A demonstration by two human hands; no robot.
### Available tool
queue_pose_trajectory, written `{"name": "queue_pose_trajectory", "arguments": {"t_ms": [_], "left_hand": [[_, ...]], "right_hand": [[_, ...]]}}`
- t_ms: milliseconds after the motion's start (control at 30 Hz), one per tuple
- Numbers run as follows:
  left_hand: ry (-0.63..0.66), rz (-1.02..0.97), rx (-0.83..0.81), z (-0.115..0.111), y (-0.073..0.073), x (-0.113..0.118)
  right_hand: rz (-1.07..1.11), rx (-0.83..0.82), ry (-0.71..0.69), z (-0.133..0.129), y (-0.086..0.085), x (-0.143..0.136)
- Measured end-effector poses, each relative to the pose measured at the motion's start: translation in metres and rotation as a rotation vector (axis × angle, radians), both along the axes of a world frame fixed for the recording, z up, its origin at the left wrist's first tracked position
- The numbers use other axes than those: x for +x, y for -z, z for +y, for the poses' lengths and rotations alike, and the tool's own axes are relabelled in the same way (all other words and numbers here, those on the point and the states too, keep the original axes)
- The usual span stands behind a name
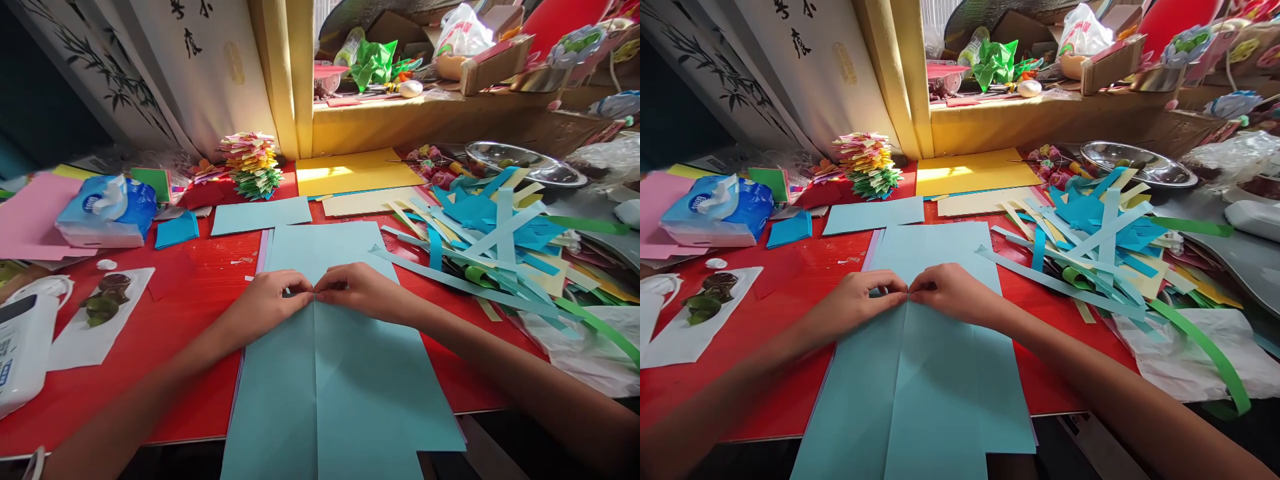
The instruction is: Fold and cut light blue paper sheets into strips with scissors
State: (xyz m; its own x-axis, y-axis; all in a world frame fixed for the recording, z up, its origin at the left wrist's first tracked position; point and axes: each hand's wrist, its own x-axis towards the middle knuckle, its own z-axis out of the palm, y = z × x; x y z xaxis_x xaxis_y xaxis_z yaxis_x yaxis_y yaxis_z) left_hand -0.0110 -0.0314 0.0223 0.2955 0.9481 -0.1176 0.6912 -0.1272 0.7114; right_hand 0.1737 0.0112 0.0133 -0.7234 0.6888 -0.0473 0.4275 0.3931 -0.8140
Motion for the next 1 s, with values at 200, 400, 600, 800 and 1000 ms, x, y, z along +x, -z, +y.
{"name": "queue_pose_trajectory", "arguments": {"t_ms": [200, 400, 600, 800, 1000], "left_hand": [[-0.056, -0.076, -0.073, -0.002, 0.003, 0.003], [-0.173, -0.207, -0.174, -0.001, 0.007, 0.002], [-0.252, -0.296, -0.255, -0.002, 0.005, 0.003], [-0.303, -0.355, -0.325, -0.003, 0.005, 0.002], [-0.35, -0.478, -0.442, -0.006, 0.002, 0.004]], "right_hand": [[0.012, 0.037, -0.009, -0.005, 0.0, -0.002], [0.006, 0.15, 0.015, -0.011, -0.003, -0.004], [0.021, 0.188, 0.001, -0.012, -0.003, -0.004], [0.018, 0.244, -0.023, -0.012, -0.001, -0.004], [-0.012, 0.295, -0.051, -0.012, -0.002, -0.002]]}}
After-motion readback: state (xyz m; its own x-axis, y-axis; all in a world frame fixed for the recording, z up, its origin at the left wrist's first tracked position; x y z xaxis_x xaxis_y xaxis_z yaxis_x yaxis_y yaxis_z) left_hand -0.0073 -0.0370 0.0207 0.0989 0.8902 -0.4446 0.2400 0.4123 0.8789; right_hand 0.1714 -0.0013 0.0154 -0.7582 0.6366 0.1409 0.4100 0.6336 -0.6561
